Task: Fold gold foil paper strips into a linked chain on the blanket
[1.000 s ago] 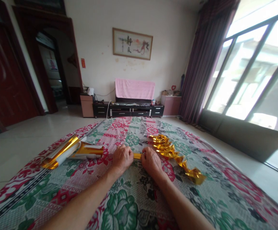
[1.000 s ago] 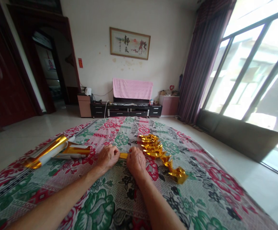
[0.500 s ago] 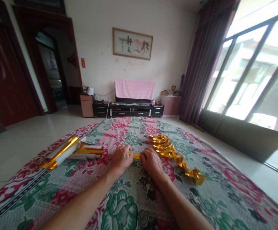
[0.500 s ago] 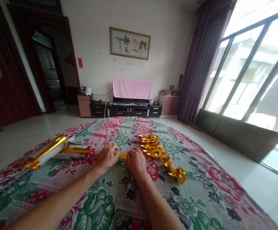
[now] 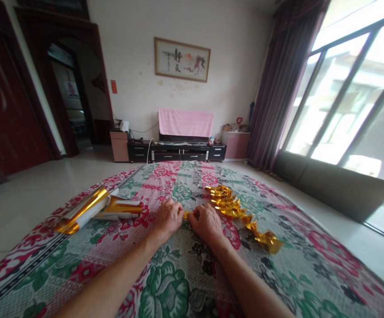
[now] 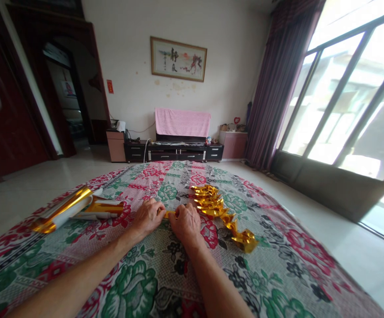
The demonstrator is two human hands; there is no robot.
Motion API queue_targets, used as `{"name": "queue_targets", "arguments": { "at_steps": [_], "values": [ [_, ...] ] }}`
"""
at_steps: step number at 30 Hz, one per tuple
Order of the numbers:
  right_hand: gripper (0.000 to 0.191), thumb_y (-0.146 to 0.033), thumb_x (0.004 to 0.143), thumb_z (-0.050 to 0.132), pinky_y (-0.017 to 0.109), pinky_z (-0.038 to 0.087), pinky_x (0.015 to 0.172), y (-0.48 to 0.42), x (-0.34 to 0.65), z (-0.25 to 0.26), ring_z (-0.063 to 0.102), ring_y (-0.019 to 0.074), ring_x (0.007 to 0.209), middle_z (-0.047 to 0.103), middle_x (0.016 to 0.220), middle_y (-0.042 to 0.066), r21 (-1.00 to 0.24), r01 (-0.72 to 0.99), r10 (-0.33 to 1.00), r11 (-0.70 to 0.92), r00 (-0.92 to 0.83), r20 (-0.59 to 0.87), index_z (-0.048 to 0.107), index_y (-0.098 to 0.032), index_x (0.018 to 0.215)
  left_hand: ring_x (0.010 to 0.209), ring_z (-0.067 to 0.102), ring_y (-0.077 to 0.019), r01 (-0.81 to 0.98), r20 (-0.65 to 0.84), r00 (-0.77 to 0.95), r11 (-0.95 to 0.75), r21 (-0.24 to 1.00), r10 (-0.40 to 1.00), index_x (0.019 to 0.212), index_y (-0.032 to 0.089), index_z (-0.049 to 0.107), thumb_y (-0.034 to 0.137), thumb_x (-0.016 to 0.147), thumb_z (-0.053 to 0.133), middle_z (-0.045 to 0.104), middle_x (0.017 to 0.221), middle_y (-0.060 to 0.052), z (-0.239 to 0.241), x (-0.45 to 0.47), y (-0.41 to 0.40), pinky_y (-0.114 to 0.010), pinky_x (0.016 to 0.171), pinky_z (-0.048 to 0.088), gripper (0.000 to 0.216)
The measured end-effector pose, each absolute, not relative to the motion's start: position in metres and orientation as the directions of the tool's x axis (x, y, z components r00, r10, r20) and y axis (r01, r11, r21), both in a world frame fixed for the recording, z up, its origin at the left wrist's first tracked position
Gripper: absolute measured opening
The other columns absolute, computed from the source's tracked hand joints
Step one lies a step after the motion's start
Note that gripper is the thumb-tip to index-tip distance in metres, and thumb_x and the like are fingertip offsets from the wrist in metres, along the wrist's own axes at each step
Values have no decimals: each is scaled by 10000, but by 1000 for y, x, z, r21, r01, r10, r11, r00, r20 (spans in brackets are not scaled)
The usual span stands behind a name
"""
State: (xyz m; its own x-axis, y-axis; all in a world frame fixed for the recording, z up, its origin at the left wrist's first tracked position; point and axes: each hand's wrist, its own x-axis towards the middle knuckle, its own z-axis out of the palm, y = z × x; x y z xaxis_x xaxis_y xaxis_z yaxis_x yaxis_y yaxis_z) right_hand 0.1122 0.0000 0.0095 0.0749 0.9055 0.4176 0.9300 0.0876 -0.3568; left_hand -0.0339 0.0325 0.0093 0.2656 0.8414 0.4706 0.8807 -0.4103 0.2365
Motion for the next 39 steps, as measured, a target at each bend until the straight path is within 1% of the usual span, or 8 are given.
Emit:
{"name": "queue_targets", "arguments": {
  "at_steps": [3, 9, 19, 26, 29, 33, 36, 39],
  "values": [
    [193, -368, 760, 545, 235, 336, 672, 0, 113, 10, 485, 146, 723, 526, 761, 35, -369, 925, 910, 91, 74, 408, 619, -190, 748, 808, 524, -177, 872, 475, 279, -427, 240, 835, 756, 190, 630, 246, 799, 497, 572, 765, -55, 9, -35, 33, -273, 756, 379, 151],
    [131, -260, 777, 519, 205, 341, 669, -3, 121, 15, 498, 130, 733, 530, 740, 27, -390, 901, 917, 190, -21, 399, 616, -176, 752, 826, 526, -173, 853, 458, 297, -448, 267, 838, 764, 189, 637, 250, 797, 503, 580, 774, -54, 8, -37, 34, -271, 772, 383, 151],
    [135, -242, 790, 501, 217, 346, 698, -5, 119, 13, 504, 144, 759, 545, 775, 45, -357, 914, 899, 192, -19, 437, 617, -173, 791, 810, 512, -179, 872, 453, 320, -446, 203, 832, 786, 199, 624, 264, 825, 468, 574, 783, -57, 10, -38, 31, -282, 768, 373, 174],
    [207, -151, 815, 428, 203, 349, 714, -2, 124, 10, 516, 132, 759, 562, 786, 47, -385, 891, 901, 239, -56, 430, 633, -180, 812, 818, 512, -172, 867, 448, 335, -457, 198, 829, 793, 201, 621, 261, 826, 467, 572, 783, -52, 11, -38, 30, -270, 765, 371, 168],
    [229, -181, 838, 412, 211, 350, 718, -2, 121, 11, 518, 135, 761, 559, 776, 50, -374, 906, 905, 199, -23, 425, 633, -179, 780, 811, 511, -170, 870, 449, 330, -453, 197, 830, 793, 198, 621, 260, 830, 460, 572, 786, -53, 11, -38, 29, -273, 761, 373, 177],
    [176, -297, 811, 498, 223, 350, 709, -4, 117, 13, 510, 147, 766, 545, 785, 49, -343, 928, 911, 146, 9, 411, 620, -173, 783, 816, 513, -171, 872, 445, 316, -442, 212, 838, 800, 197, 626, 272, 832, 458, 571, 797, -56, 12, -37, 29, -274, 765, 376, 186],
    [173, -311, 805, 506, 226, 347, 699, -4, 116, 13, 508, 146, 759, 540, 791, 47, -345, 927, 913, 147, 6, 407, 614, -177, 788, 821, 518, -180, 865, 454, 312, -447, 227, 834, 778, 197, 628, 299, 821, 476, 571, 783, -60, 13, -37, 28, -281, 767, 382, 188],
    [171, -312, 805, 505, 229, 343, 701, -3, 117, 11, 505, 149, 762, 535, 791, 48, -335, 930, 906, 151, 5, 423, 610, -177, 794, 820, 522, -189, 859, 471, 298, -449, 248, 830, 748, 190, 627, 357, 777, 539, 568, 768, -62, 13, -36, 27, -289, 774, 391, 191]
  ]
}}
